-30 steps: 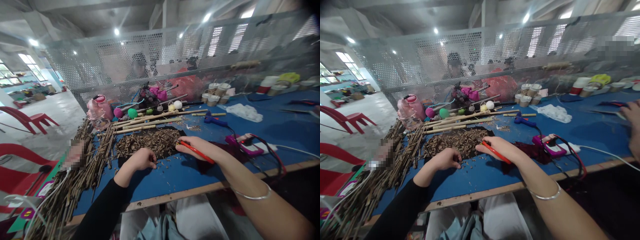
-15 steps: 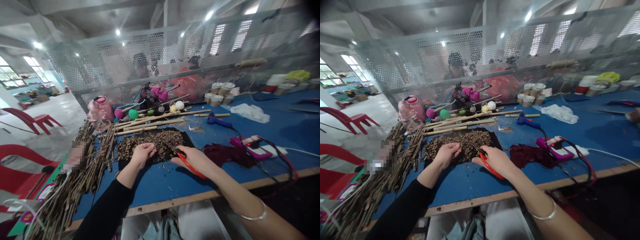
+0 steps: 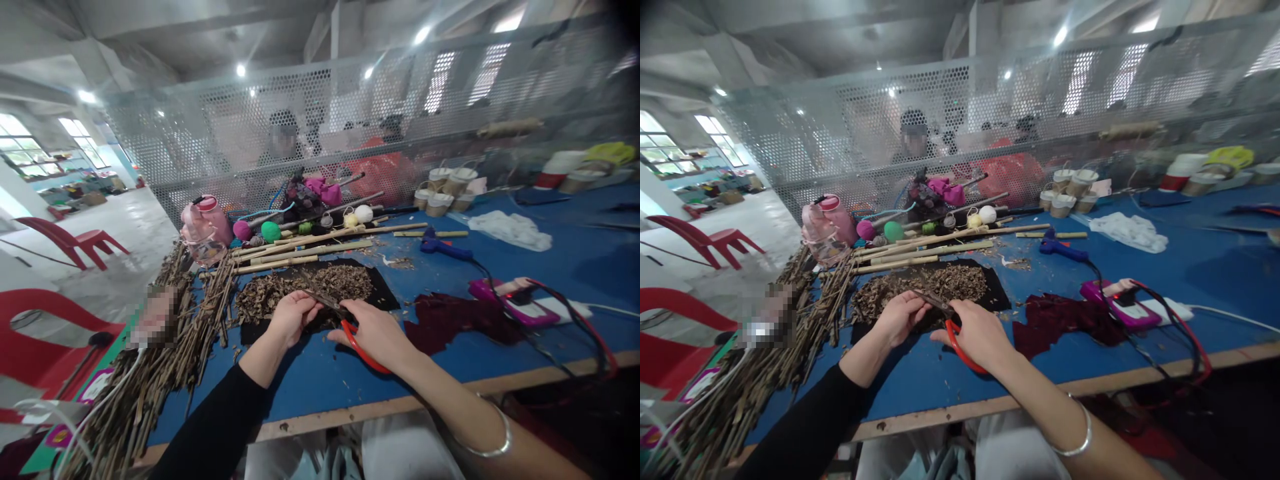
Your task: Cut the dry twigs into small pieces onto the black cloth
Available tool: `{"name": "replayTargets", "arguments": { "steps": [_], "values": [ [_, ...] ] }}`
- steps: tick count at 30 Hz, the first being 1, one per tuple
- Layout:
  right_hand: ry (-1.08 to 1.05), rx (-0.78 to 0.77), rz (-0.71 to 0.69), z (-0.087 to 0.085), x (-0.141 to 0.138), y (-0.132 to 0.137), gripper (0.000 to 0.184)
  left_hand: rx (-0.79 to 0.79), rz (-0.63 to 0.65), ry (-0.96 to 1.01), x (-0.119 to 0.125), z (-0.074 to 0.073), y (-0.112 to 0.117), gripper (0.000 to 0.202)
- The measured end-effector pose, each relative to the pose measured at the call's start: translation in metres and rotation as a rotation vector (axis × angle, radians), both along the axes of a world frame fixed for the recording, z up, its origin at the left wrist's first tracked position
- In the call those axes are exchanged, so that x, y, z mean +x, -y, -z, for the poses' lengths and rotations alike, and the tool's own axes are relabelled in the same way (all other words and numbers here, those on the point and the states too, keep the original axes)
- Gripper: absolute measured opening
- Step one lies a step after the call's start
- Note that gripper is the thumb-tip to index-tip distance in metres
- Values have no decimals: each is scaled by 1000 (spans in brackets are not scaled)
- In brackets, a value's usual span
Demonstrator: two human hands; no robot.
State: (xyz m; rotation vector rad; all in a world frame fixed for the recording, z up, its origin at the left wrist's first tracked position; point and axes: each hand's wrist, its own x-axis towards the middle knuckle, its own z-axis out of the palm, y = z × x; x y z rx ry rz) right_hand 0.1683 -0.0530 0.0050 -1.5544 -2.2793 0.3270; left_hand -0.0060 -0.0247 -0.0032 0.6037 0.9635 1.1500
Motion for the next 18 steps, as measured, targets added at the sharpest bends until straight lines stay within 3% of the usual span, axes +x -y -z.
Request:
{"name": "replayTargets", "arguments": {
  "steps": [7, 13, 18],
  "values": [
    [43, 41, 12, -2, -1, 1, 40, 35, -86, -61, 1, -4, 0, 17],
    [111, 42, 12, 0, 0, 1, 37, 36, -83, -131, 2, -3, 0, 19],
    [25, -9, 39, -5, 8, -3, 37, 152, -65, -403, 0, 3, -1, 12]
  ]
}}
